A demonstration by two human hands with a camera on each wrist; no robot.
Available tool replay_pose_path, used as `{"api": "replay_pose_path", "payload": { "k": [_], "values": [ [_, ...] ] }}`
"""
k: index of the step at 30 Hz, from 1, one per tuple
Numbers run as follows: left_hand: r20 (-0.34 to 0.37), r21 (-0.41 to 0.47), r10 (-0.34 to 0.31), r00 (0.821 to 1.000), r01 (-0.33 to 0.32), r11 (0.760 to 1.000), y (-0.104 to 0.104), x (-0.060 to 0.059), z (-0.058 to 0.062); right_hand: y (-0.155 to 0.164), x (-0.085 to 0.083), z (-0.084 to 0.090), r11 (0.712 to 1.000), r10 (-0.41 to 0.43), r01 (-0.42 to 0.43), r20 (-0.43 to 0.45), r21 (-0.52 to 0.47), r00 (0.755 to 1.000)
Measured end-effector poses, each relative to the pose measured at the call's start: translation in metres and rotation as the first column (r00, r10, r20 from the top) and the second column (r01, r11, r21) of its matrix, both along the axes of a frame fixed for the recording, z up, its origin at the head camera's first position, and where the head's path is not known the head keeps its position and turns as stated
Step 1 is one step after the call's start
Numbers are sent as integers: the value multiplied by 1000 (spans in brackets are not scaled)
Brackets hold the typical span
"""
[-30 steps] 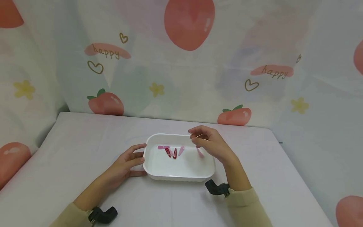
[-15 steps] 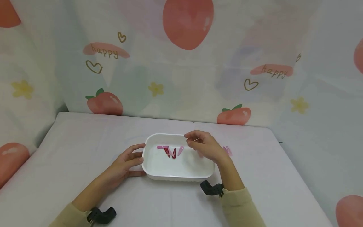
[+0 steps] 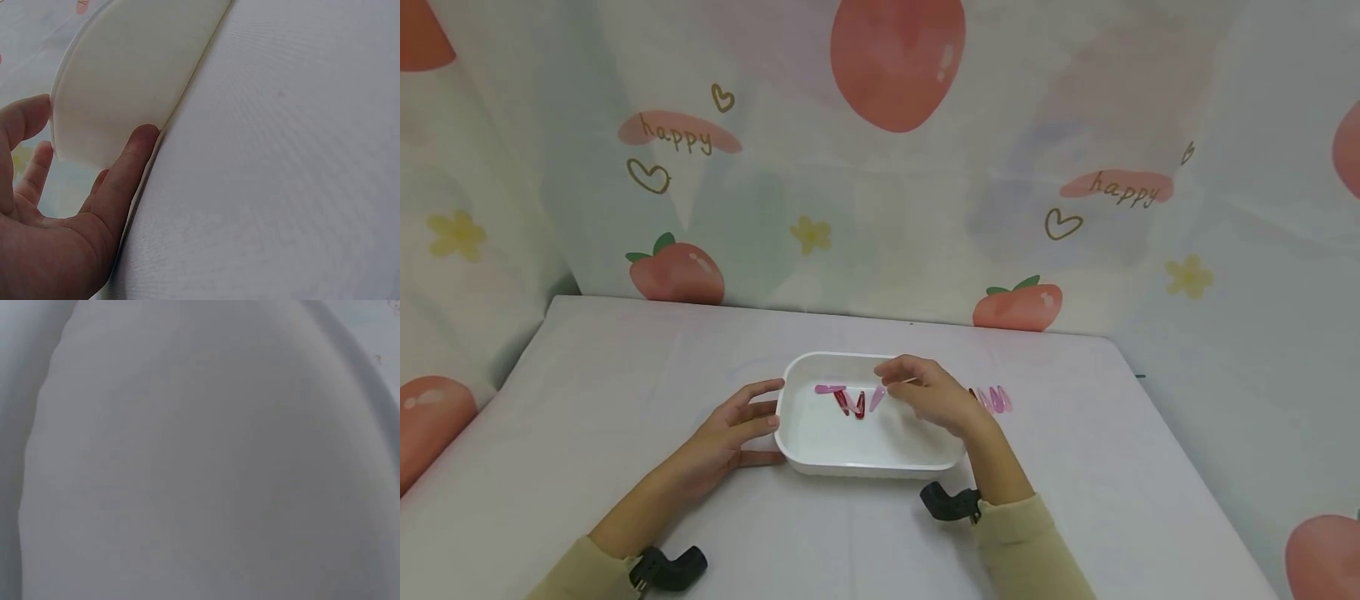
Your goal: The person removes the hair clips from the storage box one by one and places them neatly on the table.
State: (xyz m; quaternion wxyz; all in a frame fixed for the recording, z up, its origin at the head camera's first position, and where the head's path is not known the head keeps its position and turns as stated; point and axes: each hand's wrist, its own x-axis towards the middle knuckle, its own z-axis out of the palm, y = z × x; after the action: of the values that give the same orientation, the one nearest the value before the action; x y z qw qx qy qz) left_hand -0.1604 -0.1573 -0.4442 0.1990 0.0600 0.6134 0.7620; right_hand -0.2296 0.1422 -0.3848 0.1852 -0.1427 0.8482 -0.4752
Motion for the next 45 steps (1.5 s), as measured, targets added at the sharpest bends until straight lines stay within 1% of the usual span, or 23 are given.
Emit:
{"api": "replay_pose_path", "payload": {
  "k": [4, 6, 7, 9, 11, 13, 15, 17, 19, 22, 27, 29, 30, 33, 37, 39, 40, 42, 45],
  "values": [
    [-1, -12, 4, 1000, -4, 1000, 0, 0, -1, -7, 1, -2, 993, 74, -65, 84, -101, 994],
    [-1, -18, 5, 1000, -5, 1000, 0, 0, -1, -9, 1, -3, 990, 101, -92, 84, -111, 991],
    [-1, -19, 5, 1000, -5, 1000, 0, 0, -1, -10, 2, -3, 990, 102, -95, 68, -101, 992],
    [-1, -14, 4, 1000, -4, 1000, 0, -1, -1, -10, 2, -4, 996, 79, -78, 9, -46, 997],
    [0, -7, 2, 1000, -2, 1000, 0, -1, -1, -9, 2, -5, 999, 48, -46, -73, 29, 996],
    [-1, -4, 0, 1000, 0, 1000, -1, -1, -1, -7, 1, -6, 993, 27, -9, -154, 121, 988],
    [-1, -4, 1, 1000, -1, 1000, -1, -1, -1, -6, 1, -9, 982, 34, 5, -203, 191, 979],
    [1, -4, 5, 1000, -5, 1000, -1, -1, -1, -6, 0, -12, 974, 60, -10, -214, 228, 975],
    [2, -2, 7, 1000, -7, 1000, -1, -1, -2, -8, 0, -16, 969, 93, -41, -206, 244, 974],
    [5, 0, 9, 1000, -9, 1000, -1, -1, -2, -11, 1, -21, 961, 110, -55, -192, 271, 975],
    [11, -1, 13, 1000, -12, 1000, 0, 0, -1, -17, 3, -28, 922, 105, -8, -228, 387, 968],
    [10, 2, 10, 1000, -10, 1000, 0, 0, 0, -17, 4, -29, 909, 104, 8, -245, 417, 964],
    [9, 3, 8, 1000, -8, 1000, 0, 0, 0, -17, 4, -29, 908, 97, 16, -247, 420, 964],
    [4, 5, 0, 1000, 0, 1000, 0, 0, 0, -16, 3, -28, 923, 77, 35, -273, 384, 959],
    [1, 1, -5, 1000, 5, 1000, 0, 0, 0, -13, 0, -24, 953, 13, 79, -303, 292, 953],
    [-1, 0, -5, 1000, 5, 1000, 0, 0, 0, -11, -2, -22, 968, -22, 96, -299, 232, 954],
    [-3, -1, -5, 1000, 5, 1000, 0, 0, 0, -9, -2, -20, 976, -40, 99, -284, 195, 958],
    [-4, -4, -4, 1000, 4, 1000, 0, 0, 0, -8, -2, -16, 990, -75, 100, -227, 100, 971],
    [-4, -8, -2, 1000, 2, 1000, 0, 0, 0, -6, -3, -12, 993, -108, 102, -112, -60, 988]
  ]
}}
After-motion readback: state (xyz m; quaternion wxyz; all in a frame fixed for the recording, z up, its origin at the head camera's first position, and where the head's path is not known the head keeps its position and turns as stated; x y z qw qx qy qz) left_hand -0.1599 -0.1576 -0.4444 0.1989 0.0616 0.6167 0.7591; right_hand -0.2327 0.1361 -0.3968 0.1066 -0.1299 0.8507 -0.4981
